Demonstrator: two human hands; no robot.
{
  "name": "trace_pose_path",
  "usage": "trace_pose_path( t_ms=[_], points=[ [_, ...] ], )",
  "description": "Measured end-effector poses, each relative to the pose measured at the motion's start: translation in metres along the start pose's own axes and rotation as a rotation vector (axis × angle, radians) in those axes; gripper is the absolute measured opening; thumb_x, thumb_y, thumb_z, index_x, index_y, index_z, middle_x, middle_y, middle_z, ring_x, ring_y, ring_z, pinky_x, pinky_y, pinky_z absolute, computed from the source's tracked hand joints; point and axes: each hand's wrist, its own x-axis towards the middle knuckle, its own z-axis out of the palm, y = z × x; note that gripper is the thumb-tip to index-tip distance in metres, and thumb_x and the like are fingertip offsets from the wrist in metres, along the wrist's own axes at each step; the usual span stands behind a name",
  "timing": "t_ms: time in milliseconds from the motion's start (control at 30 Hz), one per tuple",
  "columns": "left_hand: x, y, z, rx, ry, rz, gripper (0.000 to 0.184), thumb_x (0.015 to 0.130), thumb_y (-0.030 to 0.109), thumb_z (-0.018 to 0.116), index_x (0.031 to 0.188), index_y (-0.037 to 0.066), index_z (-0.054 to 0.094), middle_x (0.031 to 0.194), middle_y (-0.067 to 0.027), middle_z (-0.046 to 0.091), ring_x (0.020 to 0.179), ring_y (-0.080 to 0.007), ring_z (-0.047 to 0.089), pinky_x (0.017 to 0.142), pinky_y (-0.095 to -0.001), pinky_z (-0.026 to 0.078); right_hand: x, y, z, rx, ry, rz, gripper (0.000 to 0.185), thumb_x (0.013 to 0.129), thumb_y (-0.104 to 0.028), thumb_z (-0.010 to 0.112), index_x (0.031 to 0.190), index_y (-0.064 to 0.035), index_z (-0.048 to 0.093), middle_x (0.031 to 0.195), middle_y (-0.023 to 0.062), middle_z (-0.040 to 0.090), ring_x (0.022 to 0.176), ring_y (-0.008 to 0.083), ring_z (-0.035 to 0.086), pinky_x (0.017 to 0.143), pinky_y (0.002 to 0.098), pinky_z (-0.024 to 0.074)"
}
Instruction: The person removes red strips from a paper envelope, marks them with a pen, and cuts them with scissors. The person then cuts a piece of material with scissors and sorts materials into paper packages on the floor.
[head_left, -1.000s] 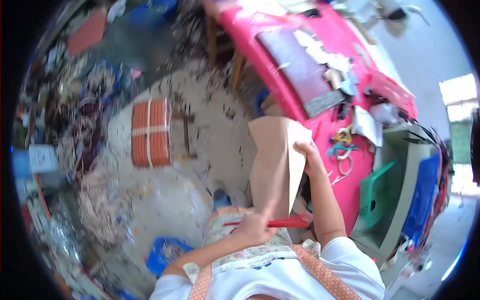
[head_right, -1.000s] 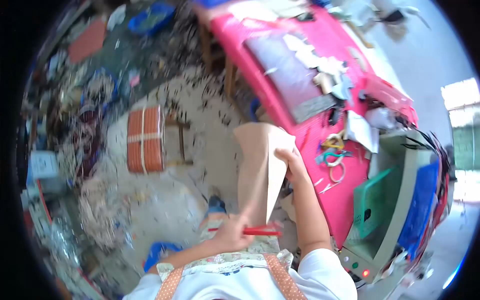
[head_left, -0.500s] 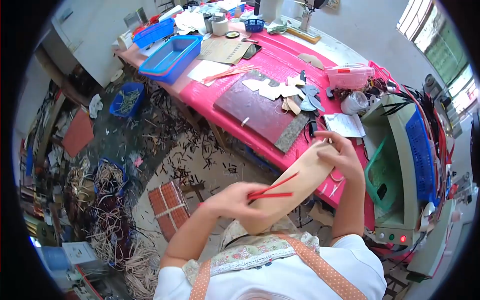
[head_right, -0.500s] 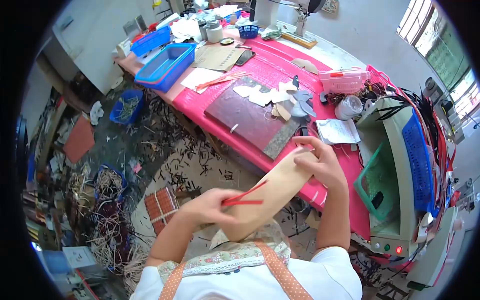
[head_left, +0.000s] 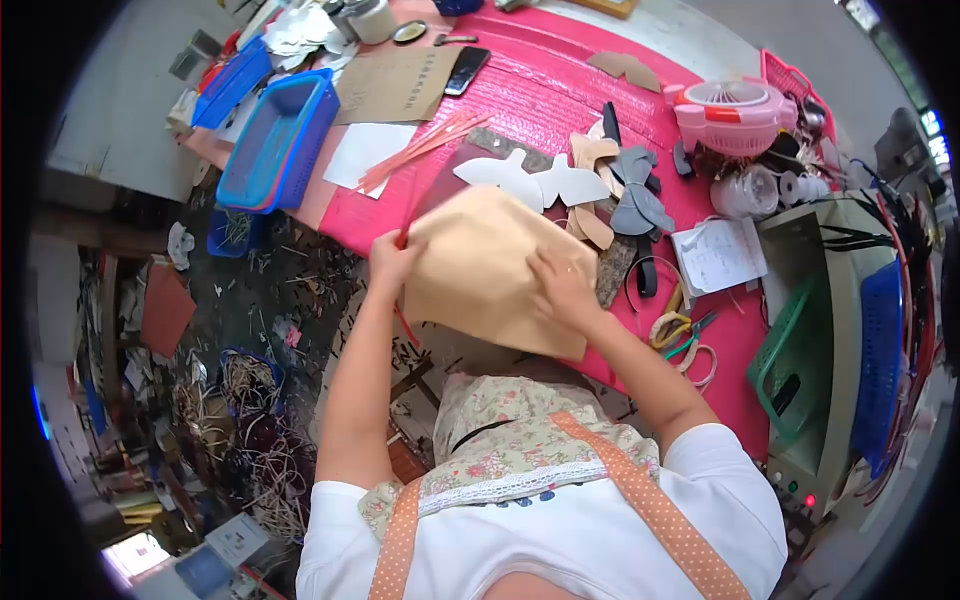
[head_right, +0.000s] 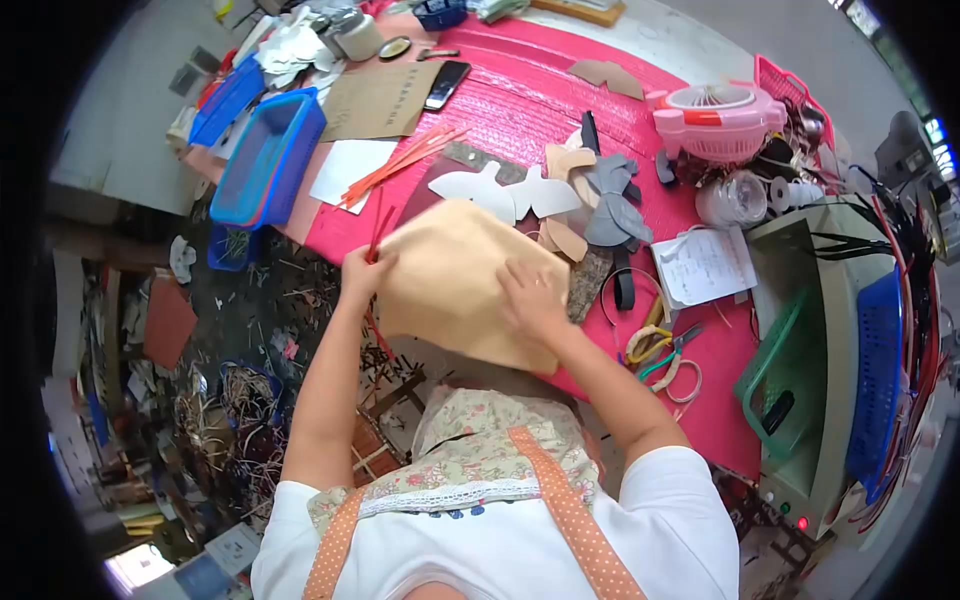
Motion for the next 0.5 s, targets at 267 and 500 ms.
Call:
trace_pose_path(
  t_ms=[267, 500],
  points=[
    [0.053, -0.063, -0.02, 0.17, -0.08, -0.116, 0.017, 0.074, 0.014, 0.069, 0.083, 0.0, 0.066, 0.071, -0.0053, 0.066, 0.063, -0.0144, 0.061, 0.061, -0.0302, 0.048, -0.028, -0.013, 0.029, -0.015, 0.266, 0.266, 0.049, 0.074, -0.029, 0.07, 0.115, -0.0054, 0.056, 0.117, 0.0142, 0.058, 0.11, 0.0326, 0.053, 0.091, 0.0448, 0.0417],
    [0.076, -0.078, -0.032, -0.176, -0.383, -0.162, 0.021, 0.083, 0.018, 0.069, 0.094, 0.0, 0.067, 0.078, -0.0025, 0.066, 0.068, -0.0093, 0.06, 0.062, -0.0246, 0.047, 0.028, -0.023, -0.012, 0.252, -0.165, 1.051, 0.049, 0.077, -0.03, 0.072, 0.113, -0.0021, 0.057, 0.098, 0.012, 0.064, 0.096, 0.0271, 0.06, 0.083, 0.0362, 0.0464]
  ],
)
